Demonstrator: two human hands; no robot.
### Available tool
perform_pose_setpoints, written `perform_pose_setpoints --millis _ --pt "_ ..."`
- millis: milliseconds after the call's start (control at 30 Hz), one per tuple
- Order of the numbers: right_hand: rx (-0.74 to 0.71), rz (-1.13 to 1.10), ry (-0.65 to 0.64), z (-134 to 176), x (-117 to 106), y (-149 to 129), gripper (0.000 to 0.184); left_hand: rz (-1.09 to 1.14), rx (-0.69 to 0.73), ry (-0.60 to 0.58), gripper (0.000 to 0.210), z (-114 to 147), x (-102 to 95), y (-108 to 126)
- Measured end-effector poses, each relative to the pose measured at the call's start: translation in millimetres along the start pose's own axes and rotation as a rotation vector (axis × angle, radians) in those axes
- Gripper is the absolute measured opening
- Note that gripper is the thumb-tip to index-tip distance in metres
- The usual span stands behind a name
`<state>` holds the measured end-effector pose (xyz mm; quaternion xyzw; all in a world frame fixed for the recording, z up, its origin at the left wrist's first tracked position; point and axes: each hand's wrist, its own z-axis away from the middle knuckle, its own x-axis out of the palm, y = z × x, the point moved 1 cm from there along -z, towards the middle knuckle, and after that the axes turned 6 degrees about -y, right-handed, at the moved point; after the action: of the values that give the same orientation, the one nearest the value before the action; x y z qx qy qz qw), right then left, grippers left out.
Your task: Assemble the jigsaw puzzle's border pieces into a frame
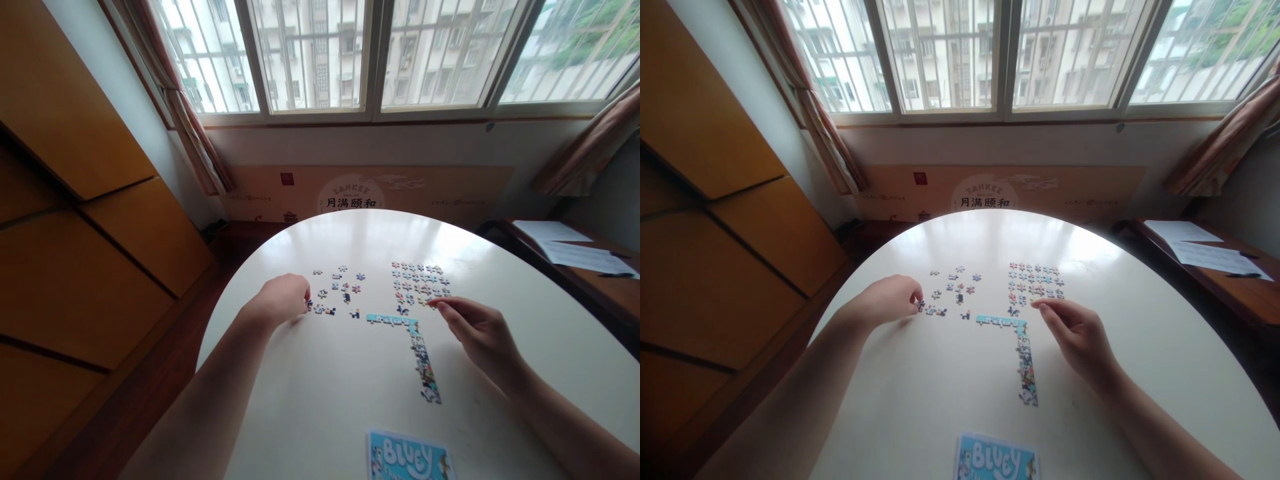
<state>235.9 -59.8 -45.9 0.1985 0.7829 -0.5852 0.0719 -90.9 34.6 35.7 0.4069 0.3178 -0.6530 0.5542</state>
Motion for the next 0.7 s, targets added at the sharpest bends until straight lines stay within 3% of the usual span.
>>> perform_pose_setpoints --millis 267,700 --pt "-0.026 0.009 0.011 -0.3 -0.2 -0.9 0.024 -0.007 0.031 -0.009 0.039 0.7 0.8 2.2" --pt "-0.054 0.047 -0.003 -1.3 -2.1 3.8 0.024 -0.028 0.024 -0.008 0.034 -1.0 -0.7 3.9"
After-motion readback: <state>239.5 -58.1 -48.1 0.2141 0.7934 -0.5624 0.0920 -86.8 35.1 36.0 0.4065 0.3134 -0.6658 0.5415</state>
